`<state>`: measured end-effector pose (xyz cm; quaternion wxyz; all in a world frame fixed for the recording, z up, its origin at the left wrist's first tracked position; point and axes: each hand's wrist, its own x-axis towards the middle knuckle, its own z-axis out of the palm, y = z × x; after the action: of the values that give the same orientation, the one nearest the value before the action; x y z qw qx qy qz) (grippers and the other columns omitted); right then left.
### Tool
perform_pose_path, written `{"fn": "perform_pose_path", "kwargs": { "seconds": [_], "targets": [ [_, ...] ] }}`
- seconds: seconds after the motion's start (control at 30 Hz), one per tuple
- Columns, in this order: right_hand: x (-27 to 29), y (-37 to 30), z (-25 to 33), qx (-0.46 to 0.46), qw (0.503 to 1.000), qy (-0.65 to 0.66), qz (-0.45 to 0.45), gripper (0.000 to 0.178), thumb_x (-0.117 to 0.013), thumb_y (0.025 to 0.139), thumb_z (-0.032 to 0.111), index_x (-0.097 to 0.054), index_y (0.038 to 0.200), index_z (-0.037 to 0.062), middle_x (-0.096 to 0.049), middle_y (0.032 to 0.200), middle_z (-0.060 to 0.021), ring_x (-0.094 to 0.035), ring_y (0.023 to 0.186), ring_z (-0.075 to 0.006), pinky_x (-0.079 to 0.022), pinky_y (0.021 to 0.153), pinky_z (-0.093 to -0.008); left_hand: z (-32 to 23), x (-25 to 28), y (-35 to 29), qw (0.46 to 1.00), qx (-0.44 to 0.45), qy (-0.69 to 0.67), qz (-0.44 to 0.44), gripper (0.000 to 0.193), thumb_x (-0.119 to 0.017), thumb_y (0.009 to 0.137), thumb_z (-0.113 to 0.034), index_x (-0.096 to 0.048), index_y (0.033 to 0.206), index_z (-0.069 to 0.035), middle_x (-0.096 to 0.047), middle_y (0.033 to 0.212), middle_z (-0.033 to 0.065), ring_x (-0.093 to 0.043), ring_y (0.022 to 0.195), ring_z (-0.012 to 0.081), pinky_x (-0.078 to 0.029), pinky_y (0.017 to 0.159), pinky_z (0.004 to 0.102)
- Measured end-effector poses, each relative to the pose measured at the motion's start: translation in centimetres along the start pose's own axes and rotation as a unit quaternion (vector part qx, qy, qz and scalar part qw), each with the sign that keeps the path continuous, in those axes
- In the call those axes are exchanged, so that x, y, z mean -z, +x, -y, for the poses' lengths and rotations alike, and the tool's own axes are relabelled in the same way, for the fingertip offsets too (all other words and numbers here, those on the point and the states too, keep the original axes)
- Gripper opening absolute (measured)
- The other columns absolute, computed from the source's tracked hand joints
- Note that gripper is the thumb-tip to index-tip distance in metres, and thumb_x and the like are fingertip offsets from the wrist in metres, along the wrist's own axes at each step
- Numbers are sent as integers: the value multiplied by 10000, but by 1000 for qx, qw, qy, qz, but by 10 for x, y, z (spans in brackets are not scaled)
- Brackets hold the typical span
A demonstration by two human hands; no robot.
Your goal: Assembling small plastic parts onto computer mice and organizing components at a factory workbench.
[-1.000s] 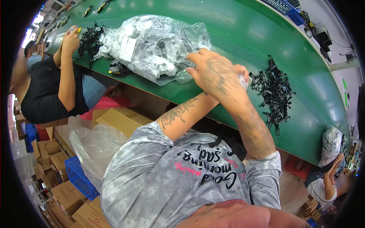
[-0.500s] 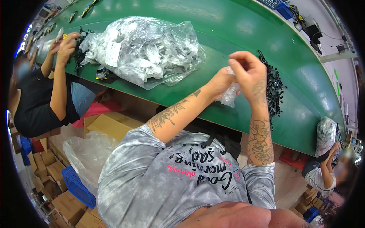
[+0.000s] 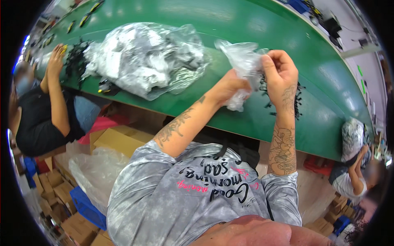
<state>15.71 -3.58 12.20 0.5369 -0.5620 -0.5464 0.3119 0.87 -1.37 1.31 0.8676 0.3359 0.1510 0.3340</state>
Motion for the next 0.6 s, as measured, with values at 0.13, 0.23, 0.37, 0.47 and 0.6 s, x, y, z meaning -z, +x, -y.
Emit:
{"fn": "perform_pose_path", "kwargs": {
  "seconds": [0.13, 0.23, 0.37, 0.47, 0.6],
  "targets": [
    [32, -20, -25, -3, 996, -75, -52, 124, -727, 947, 99, -676, 986, -7, -687, 787, -9, -635, 712, -70, -517, 663, -244, 12, -22, 6, 992, -95, 32, 76, 491, -775, 877, -345, -598, 1186, -5, -645, 924, 54, -619, 718, 138, -506, 626, 285],
    [30, -39, -43, -40, 999, -11, -22, 130, -731, 921, 47, -674, 1023, -11, -706, 844, -23, -674, 749, -86, -535, 661, -237, 12, -25, 8, 996, -85, 17, -12, 443, -710, 945, -336, -599, 1230, -17, -683, 1014, 71, -675, 815, 158, -565, 662, 304],
    [36, -50, -50, -81, 987, 121, -71, 123, -696, 931, -19, -637, 1039, -17, -685, 895, -45, -658, 737, -88, -505, 584, -220, 9, -21, 12, 990, -18, 16, -141, 161, -624, 1030, -154, -679, 1122, -34, -710, 973, 34, -685, 865, 137, -563, 797, 316],
    [41, -52, -55, -58, 980, 158, -108, 142, -681, 928, -59, -620, 1052, -23, -674, 927, -67, -652, 739, -94, -501, 567, -216, 17, -19, 14, 984, -66, 27, -164, 109, -648, 1017, -137, -673, 1053, -38, -699, 905, 35, -672, 787, 138, -555, 719, 308],
    [43, -52, -46, -144, 964, 198, -106, 250, -679, 973, 89, -596, 1163, -51, -665, 946, -97, -682, 774, -136, -514, 530, -232, 16, -17, 15, 982, -108, 77, -134, 89, -697, 993, -128, -659, 1002, -48, -680, 841, 37, -646, 753, 131, -530, 683, 304]
  ]
}}
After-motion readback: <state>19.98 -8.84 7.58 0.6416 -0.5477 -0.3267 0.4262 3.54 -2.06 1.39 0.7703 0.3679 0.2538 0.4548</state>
